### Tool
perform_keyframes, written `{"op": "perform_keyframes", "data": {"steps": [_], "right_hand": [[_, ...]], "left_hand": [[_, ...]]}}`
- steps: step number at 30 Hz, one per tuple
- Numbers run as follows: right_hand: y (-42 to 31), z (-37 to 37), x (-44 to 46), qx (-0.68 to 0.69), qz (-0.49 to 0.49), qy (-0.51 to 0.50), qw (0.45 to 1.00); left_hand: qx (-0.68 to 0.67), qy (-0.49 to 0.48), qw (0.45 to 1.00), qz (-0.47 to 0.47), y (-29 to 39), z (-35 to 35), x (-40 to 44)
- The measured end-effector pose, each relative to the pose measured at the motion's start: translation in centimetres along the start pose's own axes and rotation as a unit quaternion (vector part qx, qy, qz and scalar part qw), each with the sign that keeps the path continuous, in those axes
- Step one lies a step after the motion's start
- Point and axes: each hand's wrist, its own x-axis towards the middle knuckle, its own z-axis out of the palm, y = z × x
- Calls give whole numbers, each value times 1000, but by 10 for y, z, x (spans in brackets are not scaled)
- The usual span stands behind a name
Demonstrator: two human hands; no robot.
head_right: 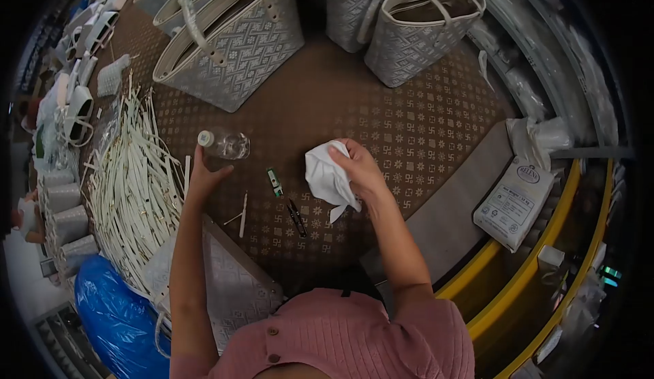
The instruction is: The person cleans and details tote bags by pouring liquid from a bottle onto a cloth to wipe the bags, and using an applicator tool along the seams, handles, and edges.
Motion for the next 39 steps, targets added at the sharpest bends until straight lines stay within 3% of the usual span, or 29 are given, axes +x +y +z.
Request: {"op": "perform_keyframes", "data": {"steps": [1,2,4,5,7,8,10,12,13,21,25,39], "right_hand": [[-2,-2,-4,24,-2,-37,999],[-4,-5,-6,48,-4,-74,996],[-2,-12,-8,45,-28,-64,996],[-5,-12,-11,58,-39,-61,996],[-5,-8,-9,79,-54,-56,994],[-3,-4,-6,66,-77,-36,994],[-1,5,-2,62,-100,-13,993],[-5,12,-2,-59,-119,79,988],[-7,15,-3,-55,-117,82,988],[4,37,-4,-145,-217,71,963],[12,49,-3,-138,-217,67,964],[23,57,5,-97,-162,52,981]], "left_hand": [[-88,-39,995,-33,4,5,9],[-85,-44,995,-25,3,11,17],[-277,-27,953,-121,-3,21,24],[-272,-33,955,-117,-2,24,25],[-90,-8,996,17,-1,30,26],[-84,-13,996,22,9,31,26],[46,3,987,151,46,33,21],[90,-21,980,177,88,34,16],[127,-40,971,200,103,35,12],[306,-36,921,238,141,33,2],[368,-38,889,271,146,29,-1],[417,-56,862,283,152,30,-1]]}}
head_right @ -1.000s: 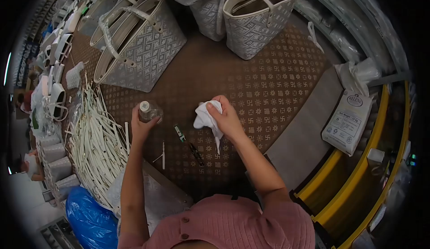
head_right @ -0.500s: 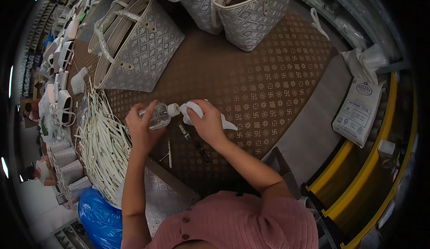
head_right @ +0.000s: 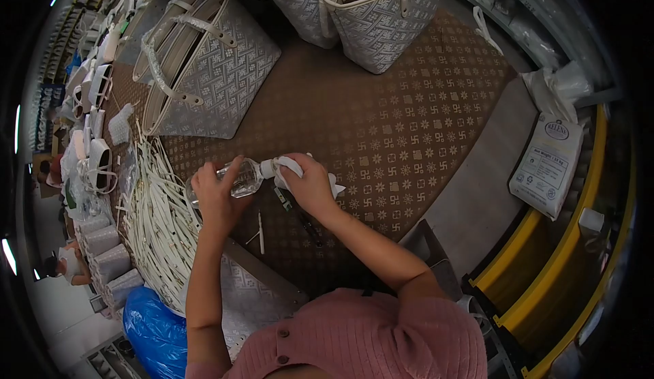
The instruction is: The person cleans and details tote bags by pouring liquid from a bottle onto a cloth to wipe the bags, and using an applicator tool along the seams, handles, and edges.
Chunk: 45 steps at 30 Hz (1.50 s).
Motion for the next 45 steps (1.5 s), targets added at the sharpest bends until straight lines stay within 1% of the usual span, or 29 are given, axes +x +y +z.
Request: {"op": "perform_keyframes", "data": {"steps": [5,7,8,9,10,11,12,13,14,15,17,19,20,21,23,25,26,28,30,32,33,35,36,37,39,40,42,43,45], "right_hand": [[2,2,1,3,4,-18,1000],[0,2,0,4,6,-31,999],[-3,1,0,78,57,-60,994],[-7,-1,-1,149,109,-89,979],[-10,-2,-3,149,111,-100,978],[-14,-5,-4,229,147,-128,954],[-17,-7,-5,306,184,-155,921],[-20,-10,-7,302,188,-168,919],[-22,-11,-10,305,179,-169,920],[-25,-11,-12,309,171,-175,919],[-35,-11,-20,283,162,-173,929],[-35,-9,-29,239,156,-166,944],[-36,-6,-34,213,153,-161,951],[-40,-1,-41,212,148,-166,952],[-35,7,-54,206,157,-196,946],[-26,12,-64,173,132,-176,960],[-24,19,-71,170,135,-188,958],[-19,31,-87,130,158,-188,961],[-12,45,-106,117,168,-210,956],[-9,66,-130,111,184,-227,950],[-6,76,-142,101,182,-223,952],[2,94,-163,70,184,-264,944],[-1,107,-176,63,187,-275,941],[1,117,-187,54,184,-273,943],[4,132,-203,-25,139,-269,953],[6,140,-212,-36,129,-262,956],[11,155,-227,-76,103,-246,961],[13,162,-233,-105,85,-238,962],[15,175,-247,-137,62,-212,966]], "left_hand": [[6,-6,1000,-13,-5,4,-4],[-34,9,998,-43,-7,8,-8],[-30,10,998,-51,-12,15,-11],[-131,28,987,-90,-20,27,-16],[-231,49,963,-128,-29,39,-21],[-226,53,963,-137,-38,47,-26],[-260,78,948,-168,-47,55,-32],[-292,103,930,-199,-55,62,-39],[-381,111,882,-255,-60,72,-47],[-372,121,879,-272,-70,93,-59],[-560,150,761,-290,-93,129,-87],[-546,122,737,-379,-82,108,-93],[-422,169,808,-374,-79,115,-101],[-287,201,863,-363,-74,122,-115],[-295,142,854,-404,-57,96,-140],[-417,162,802,-396,-30,34,-168],[-409,228,793,-389,-16,10,-188],[-361,270,785,-425,6,-35,-245],[-267,289,763,-513,19,-66,-307],[-251,308,688,-607,16,-70,-373],[-261,308,684,-608,6,-74,-395],[-320,199,612,-695,-16,-72,-426],[-382,156,611,-676,-28,-72,-431],[-391,157,607,-674,-39,-73,-427],[-544,133,536,-632,-56,-66,-407],[-557,132,533,-623,-64,-54,-404],[-741,177,346,-547,-74,-33,-402],[-751,170,342,-538,-75,-28,-400],[-769,244,301,-508,-72,-25,-399]]}}
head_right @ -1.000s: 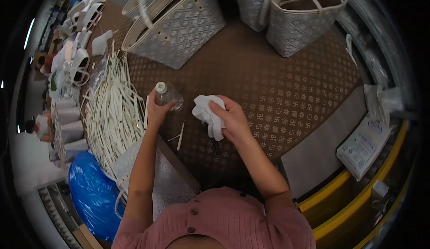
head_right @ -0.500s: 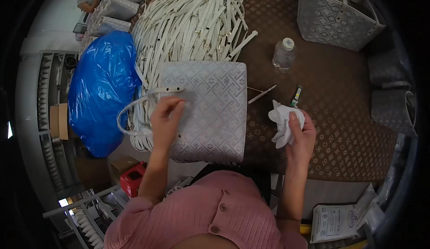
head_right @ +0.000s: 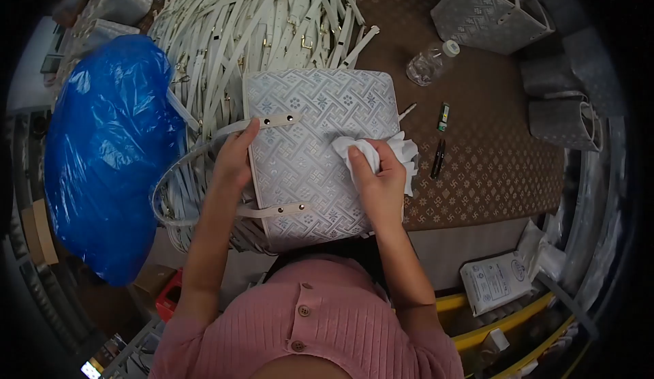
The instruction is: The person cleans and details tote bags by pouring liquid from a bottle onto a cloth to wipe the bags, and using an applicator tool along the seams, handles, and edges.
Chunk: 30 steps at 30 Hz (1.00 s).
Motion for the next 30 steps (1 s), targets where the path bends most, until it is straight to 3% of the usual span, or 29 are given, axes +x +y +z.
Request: {"op": "perform_keyframes", "data": {"steps": [4,7,9,13,16,20,23,26,30], "right_hand": [[4,25,-3,-83,-93,55,991],[3,47,2,-179,-273,77,942],[9,64,5,-208,-331,82,917],[20,95,10,-347,-392,15,852],[18,101,-4,-400,-373,-17,837],[26,95,3,-407,-415,1,813],[22,102,7,-389,-372,28,842],[18,109,-4,-380,-382,-17,842],[19,95,7,-405,-391,2,826]], "left_hand": [[-36,9,999,-9,-15,1,-14],[-49,5,999,7,-15,6,-25],[-48,15,999,7,-9,10,-26],[-37,23,999,21,-16,2,-19],[-33,7,999,-39,-12,-3,-24],[-81,-4,996,-25,-13,1,-26],[-78,6,997,-21,-14,0,-26],[-63,5,998,-23,-13,-4,-25],[-70,5,997,-15,-12,0,-24]]}}
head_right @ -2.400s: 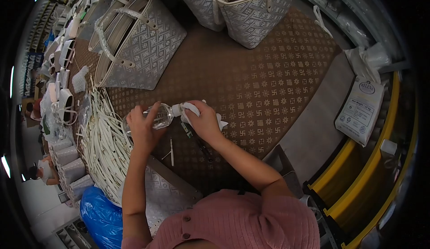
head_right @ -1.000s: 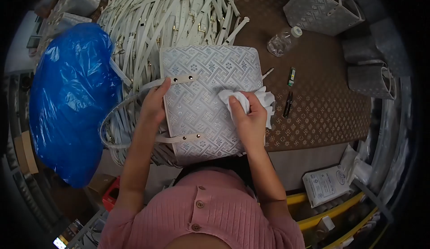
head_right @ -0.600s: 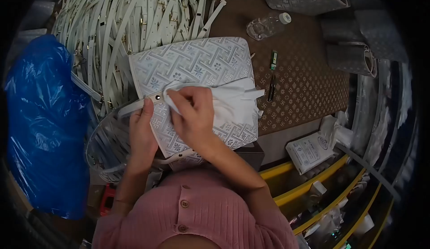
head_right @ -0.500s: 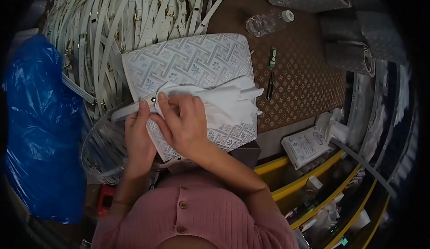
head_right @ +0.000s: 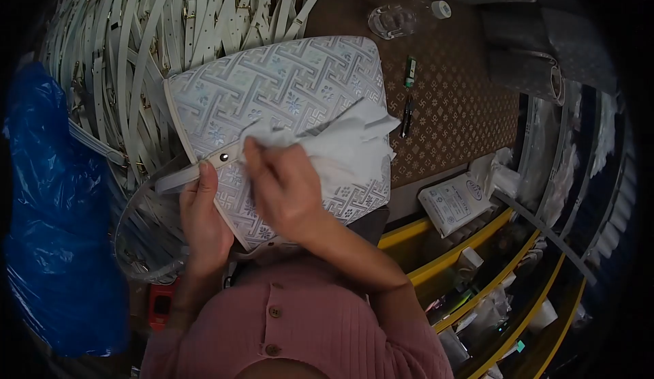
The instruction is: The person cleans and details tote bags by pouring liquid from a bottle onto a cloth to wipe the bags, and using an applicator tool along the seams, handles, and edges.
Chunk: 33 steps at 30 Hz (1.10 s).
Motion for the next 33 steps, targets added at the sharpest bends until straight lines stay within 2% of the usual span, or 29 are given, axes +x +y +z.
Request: {"op": "perform_keyframes", "data": {"steps": [1,6,8,13,16,20,22,24,26,27,33], "right_hand": [[5,-3,1,-20,63,18,998],[5,-21,6,-8,100,33,994],[-2,-9,7,53,75,14,996],[-10,12,-10,24,-13,15,1000],[4,12,-3,23,-16,40,999],[-5,14,-4,36,18,30,999],[-12,17,-14,70,-41,-24,996],[-8,7,-7,64,-41,-37,996],[0,-8,3,110,98,18,989],[6,-13,6,91,180,46,978],[3,-3,11,125,109,-4,986]], "left_hand": [[0,-1,1000,-4,2,1,-1],[0,-43,999,-11,1,-5,0],[11,-31,999,-6,1,-4,1],[27,-11,1000,-2,1,-6,0],[4,-28,1000,0,-1,-5,0],[22,7,1000,-2,0,-5,1],[19,12,1000,-6,0,-7,2],[4,-27,1000,-5,0,-12,3],[8,-14,1000,-5,-1,-10,1],[10,1,1000,-2,-1,-9,0],[-11,-32,999,-15,3,-6,3]]}}
